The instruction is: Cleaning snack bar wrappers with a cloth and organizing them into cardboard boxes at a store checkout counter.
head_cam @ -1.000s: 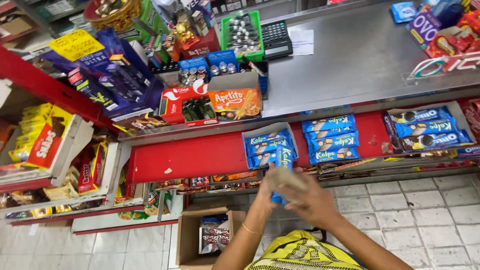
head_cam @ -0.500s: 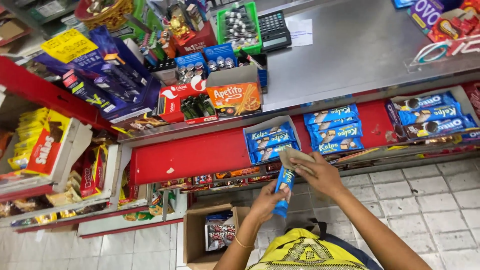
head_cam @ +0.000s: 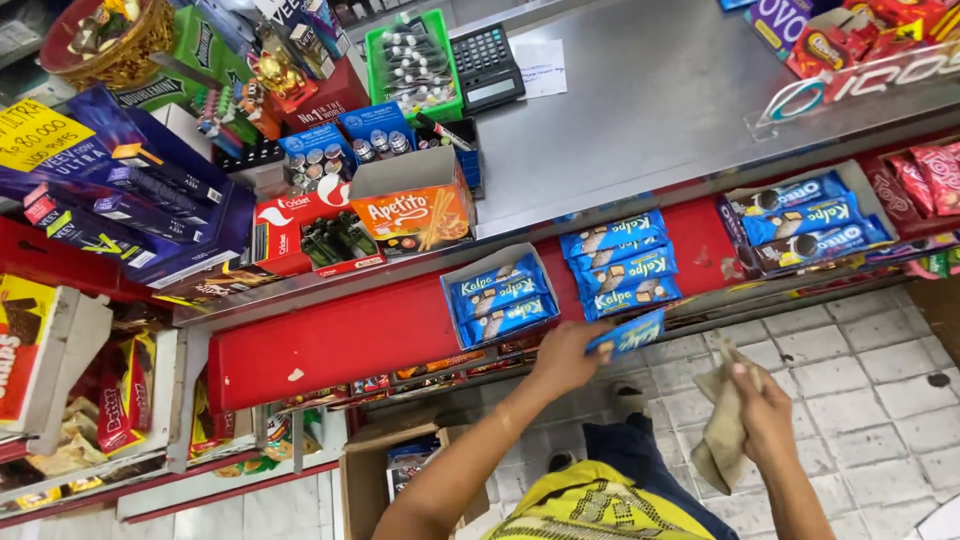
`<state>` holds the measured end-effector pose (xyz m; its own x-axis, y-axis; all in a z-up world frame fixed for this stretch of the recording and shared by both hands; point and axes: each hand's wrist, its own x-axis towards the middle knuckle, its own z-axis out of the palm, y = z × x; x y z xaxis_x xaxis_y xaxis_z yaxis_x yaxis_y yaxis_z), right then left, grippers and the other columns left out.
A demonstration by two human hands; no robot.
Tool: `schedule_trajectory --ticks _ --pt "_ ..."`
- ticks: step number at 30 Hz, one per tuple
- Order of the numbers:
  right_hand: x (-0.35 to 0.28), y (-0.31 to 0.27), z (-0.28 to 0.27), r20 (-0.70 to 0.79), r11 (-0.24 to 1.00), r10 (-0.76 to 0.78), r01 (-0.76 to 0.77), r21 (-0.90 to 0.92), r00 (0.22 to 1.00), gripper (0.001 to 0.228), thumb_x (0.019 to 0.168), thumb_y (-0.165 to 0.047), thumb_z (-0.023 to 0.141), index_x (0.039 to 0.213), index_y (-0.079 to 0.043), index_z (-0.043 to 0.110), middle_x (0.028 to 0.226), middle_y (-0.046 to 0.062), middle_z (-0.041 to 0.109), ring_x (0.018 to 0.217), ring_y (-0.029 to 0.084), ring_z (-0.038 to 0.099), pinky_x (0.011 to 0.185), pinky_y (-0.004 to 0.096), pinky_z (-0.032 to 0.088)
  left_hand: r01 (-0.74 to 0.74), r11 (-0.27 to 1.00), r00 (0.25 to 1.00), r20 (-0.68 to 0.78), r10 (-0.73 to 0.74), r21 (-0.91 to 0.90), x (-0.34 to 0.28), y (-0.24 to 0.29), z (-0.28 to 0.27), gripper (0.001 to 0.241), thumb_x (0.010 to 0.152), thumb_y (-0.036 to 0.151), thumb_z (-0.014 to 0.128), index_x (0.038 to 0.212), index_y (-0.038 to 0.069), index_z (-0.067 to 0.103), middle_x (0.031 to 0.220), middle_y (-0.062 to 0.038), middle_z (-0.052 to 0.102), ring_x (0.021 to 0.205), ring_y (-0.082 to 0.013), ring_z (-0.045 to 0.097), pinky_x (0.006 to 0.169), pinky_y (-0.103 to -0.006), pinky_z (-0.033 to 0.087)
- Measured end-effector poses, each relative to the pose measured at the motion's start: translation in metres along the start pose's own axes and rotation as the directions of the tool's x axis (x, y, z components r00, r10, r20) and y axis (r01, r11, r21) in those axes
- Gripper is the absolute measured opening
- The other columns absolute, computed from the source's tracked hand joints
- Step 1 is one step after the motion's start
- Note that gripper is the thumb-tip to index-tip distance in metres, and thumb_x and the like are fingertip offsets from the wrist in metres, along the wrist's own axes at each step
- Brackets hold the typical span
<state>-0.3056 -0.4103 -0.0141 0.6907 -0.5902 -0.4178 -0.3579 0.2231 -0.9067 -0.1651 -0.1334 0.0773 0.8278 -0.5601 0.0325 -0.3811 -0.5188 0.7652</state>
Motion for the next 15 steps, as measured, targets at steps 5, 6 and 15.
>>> schedule_trajectory --ticks 5,6,15 --pt "0.037 -0.006 -0.013 -0.03 0.987 -0.053 0.057 0.15 0.998 0.027 0.109 -0.027 0.063 0.124 -0.006 0.067 0.099 0.005 0.063 0.08 0.011 0.053 0.068 0.024 0.044 -0.081 0.952 0.994 -0.04 0.097 0.294 0.097 -0.023 0.054 0.049 0.082 0.017 0.074 0.13 0.023 0.069 0.126 -0.006 0.073 0.102 -0.035 0.068 0.074 -0.0496 0.049" --pt "0.043 -0.014 -0.012 0.011 0.989 -0.079 0.077 0.127 0.997 0.03 0.107 -0.025 0.062 0.13 -0.006 0.066 0.106 0.006 0.064 0.087 0.013 0.054 0.072 0.025 0.044 -0.074 0.925 0.997 -0.004 0.082 0.374 0.114 -0.036 0.068 0.048 0.082 0.018 0.073 0.13 0.024 0.069 0.118 -0.006 0.075 0.1 -0.0348 0.067 0.079 -0.0502 0.045" --pt "0.109 -0.09 -0.024 0.256 0.945 -0.144 0.209 -0.252 0.956 0.039 0.097 -0.012 0.065 0.135 -0.005 0.068 0.125 0.013 0.07 0.108 0.021 0.06 0.095 0.031 0.045 -0.034 0.793 0.981 -0.13 0.142 0.609 0.142 -0.052 0.125 0.05 0.073 0.012 0.072 0.123 0.013 0.065 0.12 -0.019 0.055 0.107 -0.0394 0.051 0.083 -0.0508 0.041"
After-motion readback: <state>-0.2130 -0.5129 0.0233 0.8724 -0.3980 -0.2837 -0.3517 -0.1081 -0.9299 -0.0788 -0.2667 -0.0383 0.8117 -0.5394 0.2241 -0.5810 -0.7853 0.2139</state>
